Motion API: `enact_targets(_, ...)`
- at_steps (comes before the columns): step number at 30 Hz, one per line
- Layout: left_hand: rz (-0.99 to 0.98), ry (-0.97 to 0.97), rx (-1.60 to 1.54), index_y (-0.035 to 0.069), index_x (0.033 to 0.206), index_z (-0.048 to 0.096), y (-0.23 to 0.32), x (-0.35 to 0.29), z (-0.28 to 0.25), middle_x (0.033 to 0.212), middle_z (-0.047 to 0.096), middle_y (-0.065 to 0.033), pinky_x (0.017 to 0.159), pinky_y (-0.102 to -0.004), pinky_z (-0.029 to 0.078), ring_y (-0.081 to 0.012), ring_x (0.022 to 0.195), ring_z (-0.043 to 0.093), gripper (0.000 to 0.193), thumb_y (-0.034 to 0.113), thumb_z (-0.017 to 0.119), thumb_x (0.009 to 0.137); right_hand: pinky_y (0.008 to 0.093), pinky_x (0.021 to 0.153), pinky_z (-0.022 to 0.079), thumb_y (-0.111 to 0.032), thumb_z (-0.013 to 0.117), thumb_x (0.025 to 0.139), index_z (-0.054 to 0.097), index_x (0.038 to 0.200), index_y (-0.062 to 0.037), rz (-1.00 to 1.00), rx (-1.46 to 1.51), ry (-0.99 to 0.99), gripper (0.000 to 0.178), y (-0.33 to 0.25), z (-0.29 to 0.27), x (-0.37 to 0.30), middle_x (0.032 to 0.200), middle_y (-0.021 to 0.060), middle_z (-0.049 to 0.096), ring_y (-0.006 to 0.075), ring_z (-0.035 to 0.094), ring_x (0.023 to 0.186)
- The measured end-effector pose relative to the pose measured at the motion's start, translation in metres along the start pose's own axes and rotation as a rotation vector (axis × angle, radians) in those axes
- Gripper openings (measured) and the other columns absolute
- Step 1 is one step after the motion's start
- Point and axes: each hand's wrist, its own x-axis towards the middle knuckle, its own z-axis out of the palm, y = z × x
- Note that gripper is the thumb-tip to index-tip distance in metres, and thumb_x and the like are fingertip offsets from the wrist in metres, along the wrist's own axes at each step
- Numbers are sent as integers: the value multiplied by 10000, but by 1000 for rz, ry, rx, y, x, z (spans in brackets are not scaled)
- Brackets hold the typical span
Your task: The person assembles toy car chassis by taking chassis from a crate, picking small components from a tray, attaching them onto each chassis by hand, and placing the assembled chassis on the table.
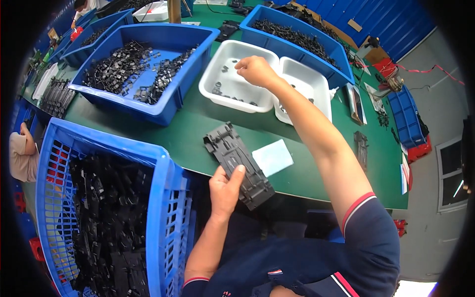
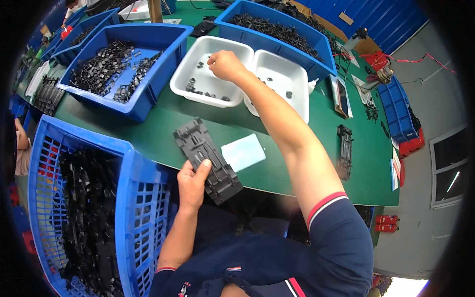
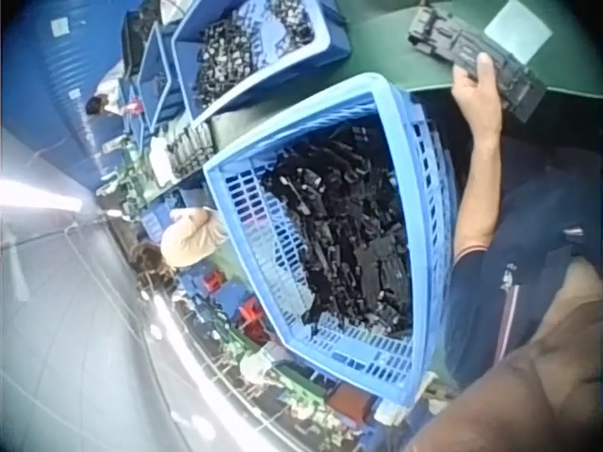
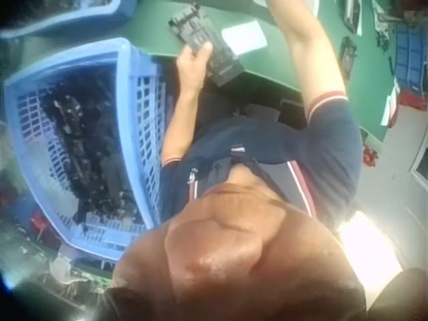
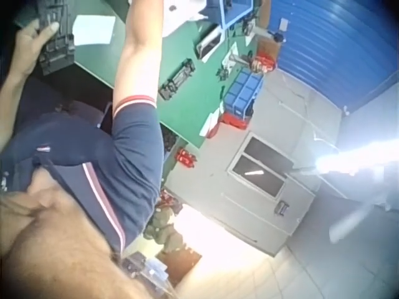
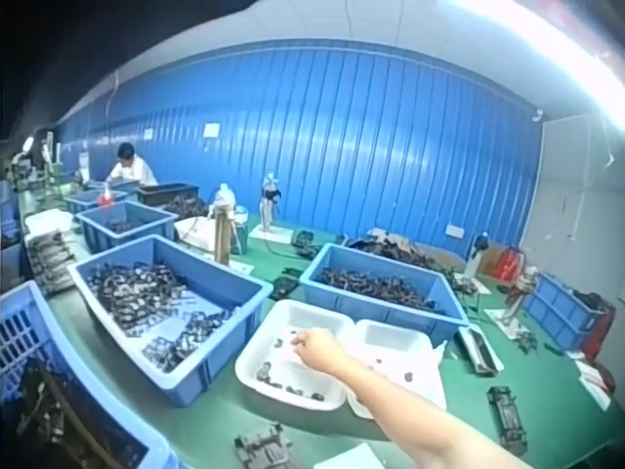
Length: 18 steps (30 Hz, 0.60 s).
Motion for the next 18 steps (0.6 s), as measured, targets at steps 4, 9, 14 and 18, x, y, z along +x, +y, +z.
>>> enact_targets(4,-38,-29,-21,-21,1045,603,-1,2,-2,968,652,-43,769,-240,484,-81,840,596,188,94,617,897,378,868,501,-90,633,769,713,1019,-134,42,-112,-26,266,8,21,41,1012,137,679,304,637,964)
enact_targets(9,-55,-53,-60,-25,1052,595,-3,3,-4,953,652,-43,756,-235,488,-80,828,598,199,107,617,905,376,851,505,-54,627,742,720,1011,-186,-17,-273,-97,314,11,30,57,1036,130,668,306,630,970)
enact_targets(14,-94,-64,-65,-25,1051,596,-1,2,-9,959,646,-39,762,-235,481,-74,843,587,200,116,613,909,411,805,506,-64,584,767,707,907,-92,-55,-294,-147,189,4,33,52,992,152,661,328,628,929)
enact_targets(18,-92,-75,-40,-19,1050,597,-2,1,-5,956,646,-33,766,-237,475,-74,849,585,198,120,612,909,442,775,501,-77,544,793,670,819,-27,-192,-389,22,137,27,30,43,962,182,653,349,626,912)
